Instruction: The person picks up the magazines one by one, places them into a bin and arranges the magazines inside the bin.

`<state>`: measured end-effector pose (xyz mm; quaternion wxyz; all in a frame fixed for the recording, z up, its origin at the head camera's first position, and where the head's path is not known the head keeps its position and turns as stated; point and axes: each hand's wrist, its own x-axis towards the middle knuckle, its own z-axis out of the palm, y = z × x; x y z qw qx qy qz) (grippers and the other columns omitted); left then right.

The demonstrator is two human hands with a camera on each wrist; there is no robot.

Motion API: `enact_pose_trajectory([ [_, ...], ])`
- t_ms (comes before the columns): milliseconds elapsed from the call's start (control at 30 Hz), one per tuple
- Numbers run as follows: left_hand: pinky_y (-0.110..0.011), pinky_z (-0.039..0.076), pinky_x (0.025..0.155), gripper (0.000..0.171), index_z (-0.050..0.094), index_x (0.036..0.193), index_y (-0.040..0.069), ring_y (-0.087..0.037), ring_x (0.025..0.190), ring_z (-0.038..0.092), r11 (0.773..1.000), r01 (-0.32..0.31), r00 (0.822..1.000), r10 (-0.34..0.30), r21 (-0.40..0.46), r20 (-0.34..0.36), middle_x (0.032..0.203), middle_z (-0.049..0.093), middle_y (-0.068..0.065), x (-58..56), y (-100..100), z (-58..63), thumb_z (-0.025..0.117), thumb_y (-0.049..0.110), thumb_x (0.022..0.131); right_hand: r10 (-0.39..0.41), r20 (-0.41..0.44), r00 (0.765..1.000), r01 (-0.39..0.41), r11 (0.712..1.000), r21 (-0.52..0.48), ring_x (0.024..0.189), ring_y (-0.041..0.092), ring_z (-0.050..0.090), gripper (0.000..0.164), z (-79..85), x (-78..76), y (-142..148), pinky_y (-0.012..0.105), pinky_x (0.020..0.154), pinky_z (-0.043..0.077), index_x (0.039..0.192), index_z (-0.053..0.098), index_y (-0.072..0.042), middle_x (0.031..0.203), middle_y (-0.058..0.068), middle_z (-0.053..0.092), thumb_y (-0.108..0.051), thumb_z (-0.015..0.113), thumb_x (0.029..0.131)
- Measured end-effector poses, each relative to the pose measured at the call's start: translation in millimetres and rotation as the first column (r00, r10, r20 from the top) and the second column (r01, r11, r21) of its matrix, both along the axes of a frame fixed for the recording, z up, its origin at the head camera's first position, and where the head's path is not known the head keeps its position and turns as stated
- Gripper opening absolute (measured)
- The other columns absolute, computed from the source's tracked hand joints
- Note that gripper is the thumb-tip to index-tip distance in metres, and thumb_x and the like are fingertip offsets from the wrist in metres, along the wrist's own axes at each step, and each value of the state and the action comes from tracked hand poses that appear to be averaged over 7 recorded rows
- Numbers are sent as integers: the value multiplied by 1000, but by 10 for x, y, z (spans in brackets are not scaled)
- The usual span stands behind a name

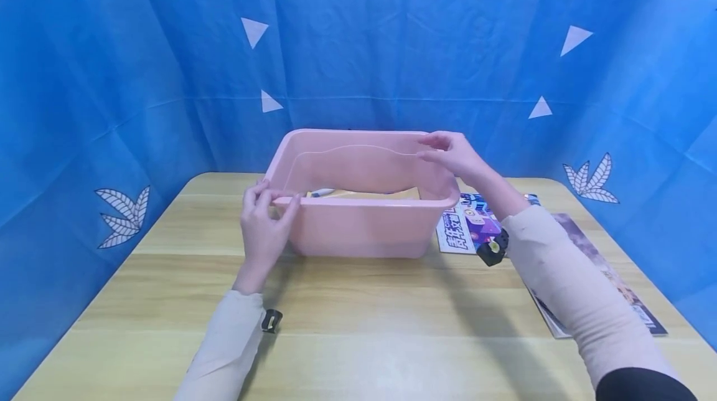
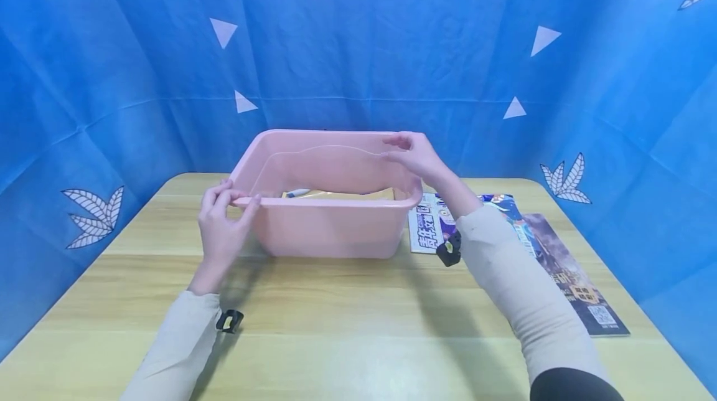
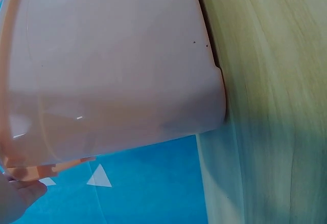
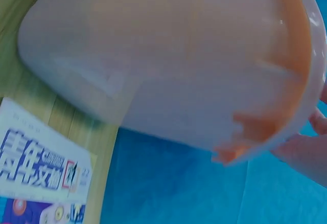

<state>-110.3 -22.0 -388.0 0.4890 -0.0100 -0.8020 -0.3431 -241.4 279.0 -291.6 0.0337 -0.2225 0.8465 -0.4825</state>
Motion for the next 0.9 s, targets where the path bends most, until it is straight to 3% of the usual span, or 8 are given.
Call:
enact_pose_trajectory([
  [167, -45, 35, 95, 24, 61, 80, -6, -35, 112, 45, 1000, -5, 999, 6, 9, -40, 103, 51, -25, -15, -9, -6, 70, 16, 75, -47, -9, 999, 47, 998, -45, 112, 28, 44, 47, -43, -5, 199, 49, 95, 34, 123, 49, -4, 124, 14, 48, -26, 63, 83],
  [500, -47, 36, 94, 24, 60, 78, -5, -36, 113, 45, 1000, 16, 998, -14, 21, -55, 104, 51, -25, -26, -12, -25, 69, 17, 76, -103, -14, 995, 103, 995, 17, 120, 29, 37, 50, -203, 19, 529, 54, 96, 28, 126, 46, -7, 129, 12, 45, -32, 59, 85],
  [900, -47, 37, 93, 27, 59, 79, -5, -36, 115, 43, 1000, 10, 1000, -9, 21, -26, 107, 50, -24, -10, 1, -13, 69, 19, 77, -128, 1, 992, 127, 992, 23, 118, 32, 40, 52, -418, 79, 847, 49, 96, 33, 128, 42, -3, 129, 18, 43, -31, 56, 87],
])
